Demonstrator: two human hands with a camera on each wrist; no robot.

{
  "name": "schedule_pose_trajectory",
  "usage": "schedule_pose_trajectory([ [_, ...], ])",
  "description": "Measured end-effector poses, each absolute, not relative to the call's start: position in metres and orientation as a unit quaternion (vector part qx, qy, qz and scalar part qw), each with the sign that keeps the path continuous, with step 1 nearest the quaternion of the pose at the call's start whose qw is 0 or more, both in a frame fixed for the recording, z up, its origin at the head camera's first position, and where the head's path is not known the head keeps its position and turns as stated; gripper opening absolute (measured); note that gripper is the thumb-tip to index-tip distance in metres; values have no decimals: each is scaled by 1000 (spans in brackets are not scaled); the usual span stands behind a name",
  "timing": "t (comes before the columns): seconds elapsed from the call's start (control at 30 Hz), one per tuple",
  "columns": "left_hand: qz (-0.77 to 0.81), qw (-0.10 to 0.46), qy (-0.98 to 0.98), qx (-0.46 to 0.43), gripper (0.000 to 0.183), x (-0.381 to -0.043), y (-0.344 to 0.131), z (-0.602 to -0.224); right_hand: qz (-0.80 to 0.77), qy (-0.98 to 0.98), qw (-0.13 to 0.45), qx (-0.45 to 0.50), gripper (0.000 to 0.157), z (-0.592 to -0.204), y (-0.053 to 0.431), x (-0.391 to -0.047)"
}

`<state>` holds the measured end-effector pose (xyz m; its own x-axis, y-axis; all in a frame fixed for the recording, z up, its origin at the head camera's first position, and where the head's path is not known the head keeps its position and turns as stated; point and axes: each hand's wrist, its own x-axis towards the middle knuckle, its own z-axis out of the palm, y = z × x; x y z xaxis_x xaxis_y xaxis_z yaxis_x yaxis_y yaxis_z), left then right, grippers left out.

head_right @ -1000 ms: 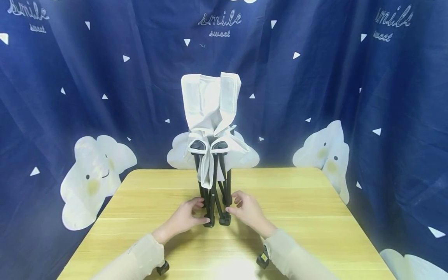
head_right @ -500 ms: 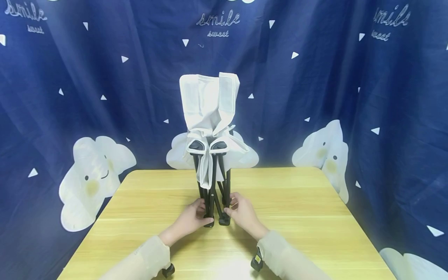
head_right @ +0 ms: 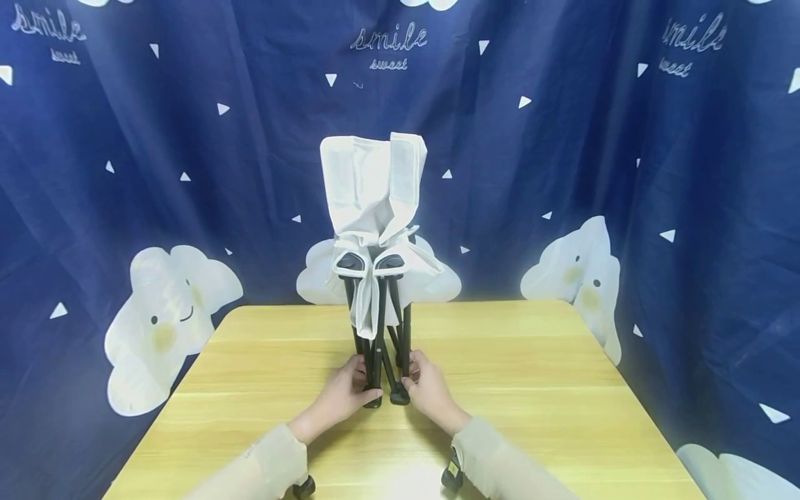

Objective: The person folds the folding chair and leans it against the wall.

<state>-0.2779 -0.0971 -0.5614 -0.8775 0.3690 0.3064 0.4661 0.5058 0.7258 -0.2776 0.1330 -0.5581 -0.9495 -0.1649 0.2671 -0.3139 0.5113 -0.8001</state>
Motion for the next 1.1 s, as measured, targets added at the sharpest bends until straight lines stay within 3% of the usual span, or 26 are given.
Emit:
schedule_pose_trajectory([
  [0.37, -451, 52, -860, -232, 53, -277, -92, -562, 462, -872, 78, 143, 31, -563, 133, -278],
  [1.1, -456, 69, -857, -231, 54, -296, -76, -568, 408, -891, 134, 151, 26, -561, 136, -289],
])
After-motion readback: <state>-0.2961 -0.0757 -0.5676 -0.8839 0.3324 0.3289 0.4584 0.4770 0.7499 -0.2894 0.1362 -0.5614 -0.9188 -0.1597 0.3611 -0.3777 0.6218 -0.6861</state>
